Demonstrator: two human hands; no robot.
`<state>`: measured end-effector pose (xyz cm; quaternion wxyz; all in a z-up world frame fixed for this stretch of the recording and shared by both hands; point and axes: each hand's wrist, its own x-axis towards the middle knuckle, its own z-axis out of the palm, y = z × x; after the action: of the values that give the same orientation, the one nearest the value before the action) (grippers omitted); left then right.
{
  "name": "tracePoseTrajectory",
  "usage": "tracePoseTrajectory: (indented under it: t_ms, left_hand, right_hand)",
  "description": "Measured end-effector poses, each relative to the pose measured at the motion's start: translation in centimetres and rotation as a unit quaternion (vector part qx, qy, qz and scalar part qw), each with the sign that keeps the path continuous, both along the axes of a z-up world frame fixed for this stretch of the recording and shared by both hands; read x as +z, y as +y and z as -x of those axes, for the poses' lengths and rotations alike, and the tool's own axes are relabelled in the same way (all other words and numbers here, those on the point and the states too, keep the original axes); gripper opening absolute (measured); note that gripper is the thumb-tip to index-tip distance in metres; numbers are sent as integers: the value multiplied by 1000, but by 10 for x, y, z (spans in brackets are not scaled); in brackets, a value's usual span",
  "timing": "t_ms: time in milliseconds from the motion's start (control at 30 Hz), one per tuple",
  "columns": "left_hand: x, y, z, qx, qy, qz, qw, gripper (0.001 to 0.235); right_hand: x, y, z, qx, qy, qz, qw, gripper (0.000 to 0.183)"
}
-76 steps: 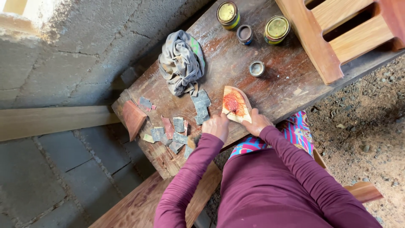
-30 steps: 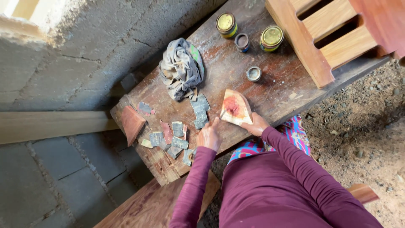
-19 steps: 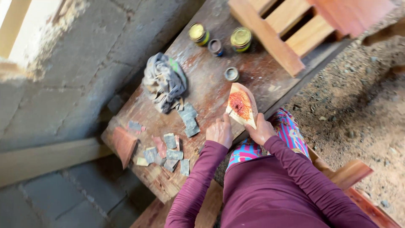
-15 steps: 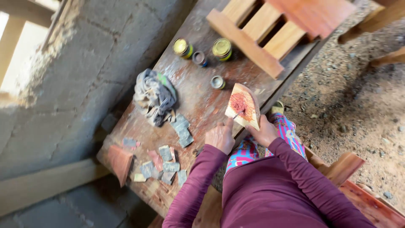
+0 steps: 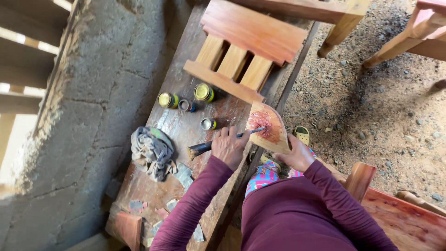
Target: The person mixes a reddish substance on a wooden board using a small metal tool. They dip the tool into a small can to add more substance and continue mixing. The person then moves to a wooden chair and continues the mixing process on the board.
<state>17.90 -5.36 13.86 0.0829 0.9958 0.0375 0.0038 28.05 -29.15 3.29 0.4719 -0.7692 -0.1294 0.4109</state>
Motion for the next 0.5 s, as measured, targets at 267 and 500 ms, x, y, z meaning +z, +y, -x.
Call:
tracePoseTrajectory:
  t_ms: [267, 500]
  left_hand:
    - [29, -27, -71, -21, -3, -57, 998, 40]
    - [32, -80, -140, -49, 0, -63, 997, 51]
  right_hand:
    - [-11, -38, -58, -40, 21, -106, 993, 71]
    - [-10, -59, -98, -117, 79, -120, 983, 69]
